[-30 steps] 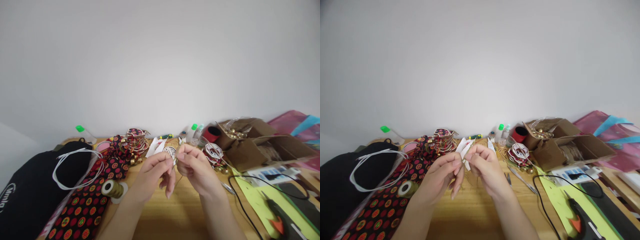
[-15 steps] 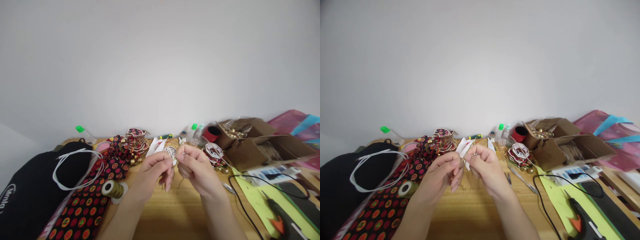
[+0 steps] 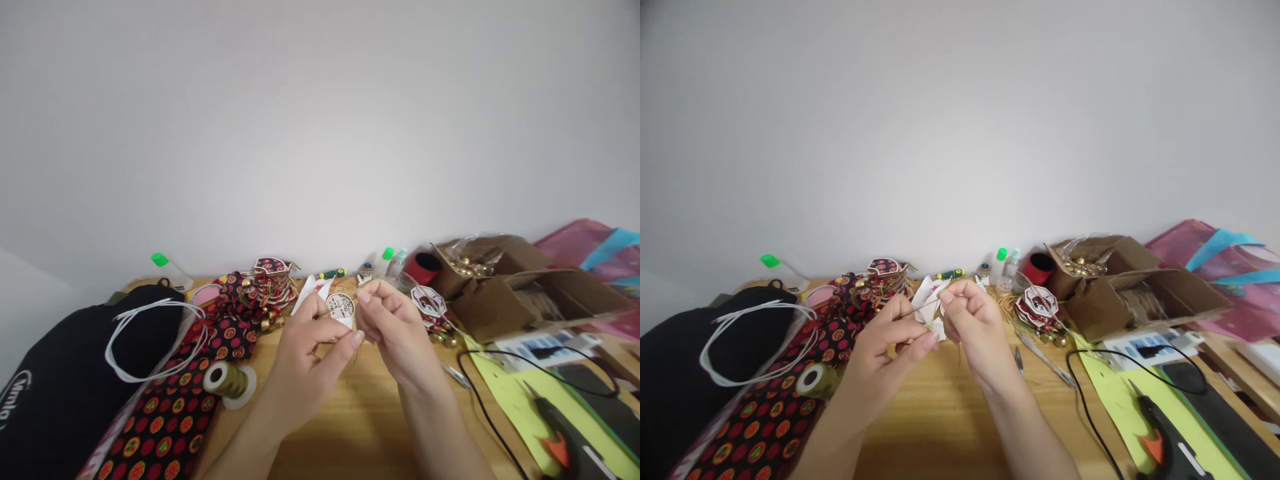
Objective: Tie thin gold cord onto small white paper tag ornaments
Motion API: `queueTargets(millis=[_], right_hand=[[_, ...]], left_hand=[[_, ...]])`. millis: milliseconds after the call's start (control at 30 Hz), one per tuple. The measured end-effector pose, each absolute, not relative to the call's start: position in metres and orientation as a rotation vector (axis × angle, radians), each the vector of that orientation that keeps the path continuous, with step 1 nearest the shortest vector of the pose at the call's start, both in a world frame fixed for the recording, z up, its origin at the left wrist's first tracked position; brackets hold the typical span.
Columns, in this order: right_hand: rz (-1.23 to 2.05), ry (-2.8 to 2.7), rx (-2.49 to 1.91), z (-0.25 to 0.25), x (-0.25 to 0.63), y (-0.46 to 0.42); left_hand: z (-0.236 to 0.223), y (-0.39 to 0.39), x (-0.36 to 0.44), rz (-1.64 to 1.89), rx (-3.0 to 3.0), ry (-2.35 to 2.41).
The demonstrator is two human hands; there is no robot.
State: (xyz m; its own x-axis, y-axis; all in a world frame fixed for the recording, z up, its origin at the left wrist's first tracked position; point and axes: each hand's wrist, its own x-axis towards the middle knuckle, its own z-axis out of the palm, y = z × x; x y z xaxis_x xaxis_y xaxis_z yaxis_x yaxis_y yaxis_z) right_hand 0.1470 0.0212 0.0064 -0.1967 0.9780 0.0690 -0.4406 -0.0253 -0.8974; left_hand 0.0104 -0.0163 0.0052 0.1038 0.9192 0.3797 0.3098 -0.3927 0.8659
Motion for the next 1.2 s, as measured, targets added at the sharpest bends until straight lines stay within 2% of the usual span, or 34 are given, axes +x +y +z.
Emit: queueTargets(millis=[200, 333, 600, 700, 800, 933, 1200], right_hand=[[1.449, -1.045, -0.759, 0.005, 0.147, 0.024], [1.487, -1.03, -0.751, 0.006, 0.147, 0.024], [1.531, -1.034, -0.711, 0.008, 0.148, 0.021], [1.501, -1.078, -0.717, 0.008, 0.148, 0.02], [1.486, -1.136, -0.701, 0.007, 0.147, 0.018], [1.507, -1.255, -0.72, 0.005, 0.147, 0.015], [1.559, -1.419, -0.756, 0.003, 0.144, 0.008]], left_hand=[[0.005, -0.017, 0.015, 1.184, 1.974, 1.368], [0.002, -0.016, 0.015, 0.988, 1.997, 1.423], [-0.002, -0.012, 0.009, 0.858, 2.027, 1.485], [0.002, -0.015, 0.004, 0.957, 2.087, 1.55], [0.006, -0.018, 0.0, 1.224, 2.032, 1.61], [0.008, -0.019, 0.0, 1.529, 1.757, 1.427], [0.002, -0.016, 0.01, 1.472, 1.404, 1.14]])
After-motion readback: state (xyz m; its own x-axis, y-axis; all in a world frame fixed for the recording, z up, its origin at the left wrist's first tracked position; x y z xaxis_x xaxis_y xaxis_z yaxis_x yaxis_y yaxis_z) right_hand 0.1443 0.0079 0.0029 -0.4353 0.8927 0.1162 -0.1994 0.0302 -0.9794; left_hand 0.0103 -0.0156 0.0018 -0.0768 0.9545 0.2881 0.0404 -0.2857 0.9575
